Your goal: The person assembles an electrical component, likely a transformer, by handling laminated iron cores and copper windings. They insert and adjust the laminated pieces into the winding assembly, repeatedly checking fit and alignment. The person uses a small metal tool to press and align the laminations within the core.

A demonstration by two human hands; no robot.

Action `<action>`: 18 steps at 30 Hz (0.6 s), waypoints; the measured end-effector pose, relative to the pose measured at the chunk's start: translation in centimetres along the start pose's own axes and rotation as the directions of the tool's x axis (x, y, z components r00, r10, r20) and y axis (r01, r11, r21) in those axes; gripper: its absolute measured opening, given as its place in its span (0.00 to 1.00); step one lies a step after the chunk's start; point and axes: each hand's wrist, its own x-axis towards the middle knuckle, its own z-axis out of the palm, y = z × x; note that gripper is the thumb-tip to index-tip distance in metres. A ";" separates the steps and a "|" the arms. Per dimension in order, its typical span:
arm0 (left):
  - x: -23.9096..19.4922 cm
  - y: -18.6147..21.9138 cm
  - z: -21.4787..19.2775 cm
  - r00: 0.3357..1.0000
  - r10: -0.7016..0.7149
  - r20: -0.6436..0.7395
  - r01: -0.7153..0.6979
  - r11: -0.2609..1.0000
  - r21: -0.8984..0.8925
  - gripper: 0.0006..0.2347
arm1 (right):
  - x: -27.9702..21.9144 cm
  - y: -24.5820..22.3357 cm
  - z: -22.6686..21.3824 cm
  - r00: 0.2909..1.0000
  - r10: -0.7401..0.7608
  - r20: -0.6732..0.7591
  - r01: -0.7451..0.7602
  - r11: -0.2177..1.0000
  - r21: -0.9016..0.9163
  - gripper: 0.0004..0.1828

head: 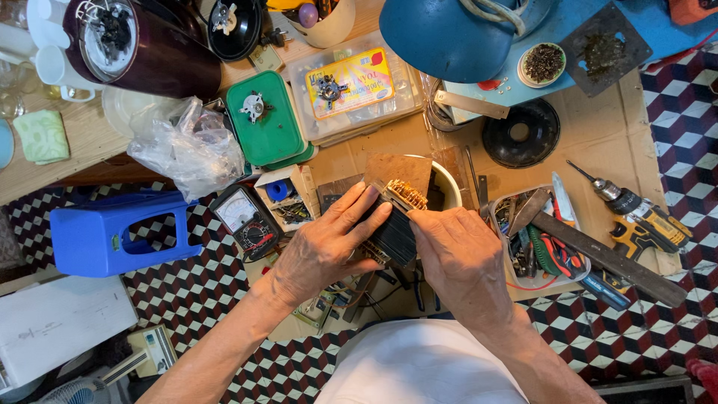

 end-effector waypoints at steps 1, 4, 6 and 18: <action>0.0 0.0 0.0 1.000 -0.001 -0.005 0.001 1.000 0.004 0.40 | 0.1 0.0 0.0 1.000 -0.020 0.005 0.020 1.000 -0.007 0.10; -0.1 0.1 -0.1 1.000 -0.008 0.011 0.008 1.000 0.010 0.40 | 0.2 -0.4 0.0 1.000 -0.018 0.008 0.019 0.999 -0.048 0.11; 0.0 0.0 -0.1 1.000 -0.005 0.006 0.005 1.000 0.015 0.40 | 0.3 -0.4 -0.2 0.999 0.024 0.024 -0.022 0.998 -0.061 0.11; -0.1 0.1 -0.3 1.000 -0.004 -0.008 0.004 1.000 -0.015 0.40 | 0.3 0.2 0.0 0.996 0.065 0.062 -0.062 0.997 -0.035 0.11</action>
